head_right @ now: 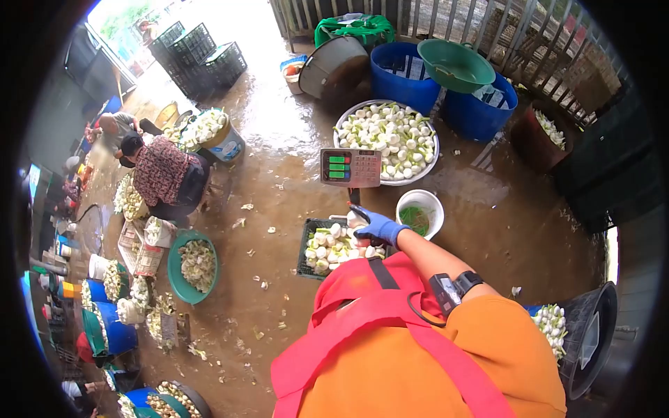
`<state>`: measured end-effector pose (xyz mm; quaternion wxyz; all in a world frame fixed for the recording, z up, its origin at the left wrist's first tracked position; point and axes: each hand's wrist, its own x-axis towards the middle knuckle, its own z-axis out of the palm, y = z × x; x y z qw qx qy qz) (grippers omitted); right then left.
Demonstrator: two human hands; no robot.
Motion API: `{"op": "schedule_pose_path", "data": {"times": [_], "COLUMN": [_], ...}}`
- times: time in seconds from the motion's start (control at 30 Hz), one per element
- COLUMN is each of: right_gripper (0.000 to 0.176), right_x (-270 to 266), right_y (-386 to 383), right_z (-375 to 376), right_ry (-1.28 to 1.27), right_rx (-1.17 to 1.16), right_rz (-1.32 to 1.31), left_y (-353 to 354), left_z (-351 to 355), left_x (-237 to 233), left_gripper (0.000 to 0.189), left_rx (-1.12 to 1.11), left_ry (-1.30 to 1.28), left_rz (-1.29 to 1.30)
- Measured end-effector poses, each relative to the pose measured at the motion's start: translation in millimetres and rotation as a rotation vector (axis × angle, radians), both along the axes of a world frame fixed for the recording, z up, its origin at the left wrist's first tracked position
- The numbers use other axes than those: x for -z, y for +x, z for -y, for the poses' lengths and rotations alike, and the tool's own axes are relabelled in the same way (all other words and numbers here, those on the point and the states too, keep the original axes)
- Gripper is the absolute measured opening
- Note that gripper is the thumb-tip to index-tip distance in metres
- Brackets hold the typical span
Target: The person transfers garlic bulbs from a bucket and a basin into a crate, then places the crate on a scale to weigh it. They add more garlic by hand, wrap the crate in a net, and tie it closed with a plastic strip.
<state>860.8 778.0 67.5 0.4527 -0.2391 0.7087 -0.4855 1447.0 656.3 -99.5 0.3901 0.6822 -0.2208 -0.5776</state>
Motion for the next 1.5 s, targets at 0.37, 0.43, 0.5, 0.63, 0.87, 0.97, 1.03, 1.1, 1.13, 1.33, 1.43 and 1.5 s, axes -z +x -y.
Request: {"op": "schedule_pose_path", "data": {"times": [0.37, 0.43, 0.5, 0.63, 0.87, 0.97, 1.03, 1.1, 1.13, 1.33, 1.43, 1.5], "right_gripper": [0.093, 0.095, 0.097, 0.088, 0.094, 0.092, 0.091, 0.090, 0.091, 0.080, 0.071, 0.067], "right_x": [-64, -47, -44, 4, -20, 1, -2, 33, 46, 122, 101, 130], "right_y": [5, 4, 8, 10, 13, -3, -22, -48, -66, -237, -307, -327], "right_z": [-26, -30, -38, -54, -107, -127, -137, -149, -156, -153, -133, -133], "right_ry": [-0.245, -0.322, -0.326, -0.447, -0.203, -0.147, -0.106, -0.078, -0.024, -0.060, 0.033, 0.009], "right_rx": [0.193, 0.205, 0.257, 0.355, 0.449, 0.458, 0.460, 0.458, 0.431, 0.351, 0.447, 0.441], "right_rz": [0.164, 0.163, 0.272, 0.273, 0.365, 0.412, 0.440, 0.357, 0.340, -0.190, 0.113, 0.097], "left_y": [-5, -17, -28, -130, -285, -338, -396, -446, -478, -677, -699, -672], "left_z": [88, 102, 107, 95, 56, 45, 25, 17, 3, -66, -76, -78], "left_x": [-34, -41, -44, -127, -200, -170, -159, -108, -107, -64, -48, -33], "left_gripper": [0.046, 0.048, 0.051, 0.057, 0.037, 0.057, 0.044, 0.049, 0.049, 0.045, 0.045, 0.041], "left_rx": [0.510, 0.610, 0.701, 0.466, 1.419, 1.534, 1.547, 1.659, 1.683, 1.402, 0.945, 1.135], "left_ry": [0.153, 0.195, 0.254, 0.186, -1.015, -0.932, -1.010, -1.291, -1.288, -0.497, 0.252, 0.221], "left_rz": [-0.677, -0.794, -0.907, -0.705, 0.506, 0.314, 0.130, 0.117, 0.107, -0.379, -0.434, -0.307]}}
